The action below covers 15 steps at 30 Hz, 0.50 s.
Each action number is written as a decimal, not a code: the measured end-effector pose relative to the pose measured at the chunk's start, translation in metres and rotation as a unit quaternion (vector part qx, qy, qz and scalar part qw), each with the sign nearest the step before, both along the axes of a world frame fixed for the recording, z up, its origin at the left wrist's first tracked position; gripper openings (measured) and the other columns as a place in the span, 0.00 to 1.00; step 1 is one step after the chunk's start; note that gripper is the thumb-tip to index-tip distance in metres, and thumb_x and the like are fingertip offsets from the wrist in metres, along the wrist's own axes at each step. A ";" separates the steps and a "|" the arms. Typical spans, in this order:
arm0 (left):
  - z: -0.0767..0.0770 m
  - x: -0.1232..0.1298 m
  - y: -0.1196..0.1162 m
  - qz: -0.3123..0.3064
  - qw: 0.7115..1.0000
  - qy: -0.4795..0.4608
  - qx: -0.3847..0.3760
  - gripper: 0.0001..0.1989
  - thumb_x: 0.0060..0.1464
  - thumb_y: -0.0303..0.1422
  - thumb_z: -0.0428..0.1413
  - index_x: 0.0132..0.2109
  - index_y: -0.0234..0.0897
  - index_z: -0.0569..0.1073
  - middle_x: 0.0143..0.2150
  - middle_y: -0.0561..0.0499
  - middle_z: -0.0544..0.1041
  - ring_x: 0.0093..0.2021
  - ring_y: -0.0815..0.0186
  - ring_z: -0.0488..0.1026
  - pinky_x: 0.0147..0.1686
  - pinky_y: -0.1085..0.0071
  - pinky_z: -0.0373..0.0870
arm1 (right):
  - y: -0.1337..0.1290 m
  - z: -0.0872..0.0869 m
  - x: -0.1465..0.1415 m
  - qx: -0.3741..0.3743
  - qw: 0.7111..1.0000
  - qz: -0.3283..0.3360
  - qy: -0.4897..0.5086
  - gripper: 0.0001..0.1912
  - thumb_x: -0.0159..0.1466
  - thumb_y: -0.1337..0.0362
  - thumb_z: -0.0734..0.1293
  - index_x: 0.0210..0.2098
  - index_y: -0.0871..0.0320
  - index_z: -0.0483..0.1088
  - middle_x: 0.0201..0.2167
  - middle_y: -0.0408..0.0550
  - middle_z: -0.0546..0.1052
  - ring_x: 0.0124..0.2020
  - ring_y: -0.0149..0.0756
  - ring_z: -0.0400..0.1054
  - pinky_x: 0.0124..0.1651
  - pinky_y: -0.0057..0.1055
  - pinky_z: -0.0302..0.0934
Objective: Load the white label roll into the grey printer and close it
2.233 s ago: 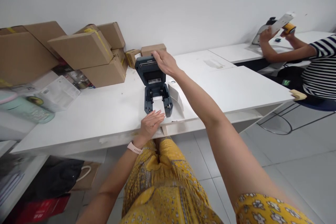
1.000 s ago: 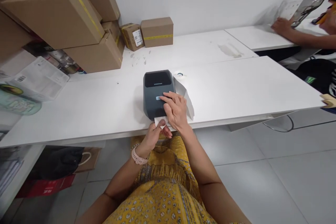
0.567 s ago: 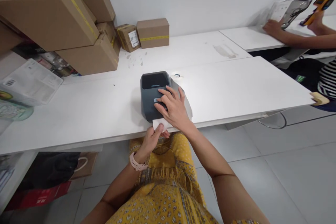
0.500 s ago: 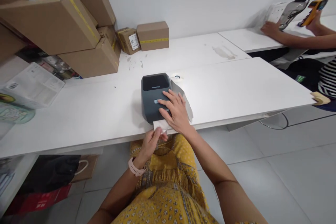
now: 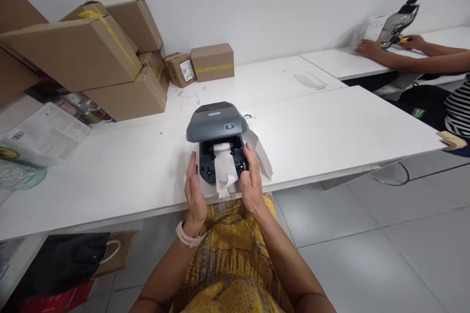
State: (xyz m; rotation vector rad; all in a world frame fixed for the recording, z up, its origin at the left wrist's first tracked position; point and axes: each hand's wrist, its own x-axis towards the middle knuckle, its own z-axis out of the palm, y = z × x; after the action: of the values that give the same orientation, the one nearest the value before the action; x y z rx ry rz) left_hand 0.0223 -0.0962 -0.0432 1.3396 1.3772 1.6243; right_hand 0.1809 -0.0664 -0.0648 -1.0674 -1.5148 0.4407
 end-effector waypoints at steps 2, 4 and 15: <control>-0.001 -0.004 0.009 0.027 0.999 -0.020 -0.014 0.30 0.72 0.50 0.44 0.74 0.48 0.61 0.79 0.50 0.57 0.80 0.58 0.50 0.78 0.60 0.49 | 0.010 0.010 0.003 0.018 1.000 -0.004 -0.012 0.32 0.77 0.47 0.48 0.78 0.43 0.48 0.78 0.51 0.57 0.78 0.52 0.53 0.74 0.60 0.58; -0.003 -0.012 0.021 0.036 0.998 -0.038 -0.038 0.30 0.70 0.50 0.49 0.73 0.46 0.62 0.79 0.48 0.59 0.79 0.56 0.52 0.77 0.61 0.50 | 0.022 0.023 0.006 0.038 0.999 -0.002 -0.025 0.33 0.77 0.45 0.47 0.78 0.42 0.44 0.79 0.50 0.53 0.79 0.52 0.50 0.75 0.61 0.55; -0.009 -0.044 0.114 -0.118 0.972 -0.152 -0.134 0.34 0.53 0.38 0.67 0.66 0.44 0.69 0.73 0.44 0.68 0.74 0.49 0.62 0.71 0.53 0.62 | 0.097 0.087 0.004 0.113 0.989 0.029 -0.094 0.35 0.76 0.42 0.40 0.79 0.40 0.29 0.81 0.49 0.46 0.78 0.51 0.51 0.74 0.57 0.57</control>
State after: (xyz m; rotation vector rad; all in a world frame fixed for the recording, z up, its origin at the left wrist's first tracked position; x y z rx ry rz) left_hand -0.0220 0.0173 -0.0524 1.0053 1.1552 1.3623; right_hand 0.1845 0.0302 0.0221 -0.9079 -1.7216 0.2052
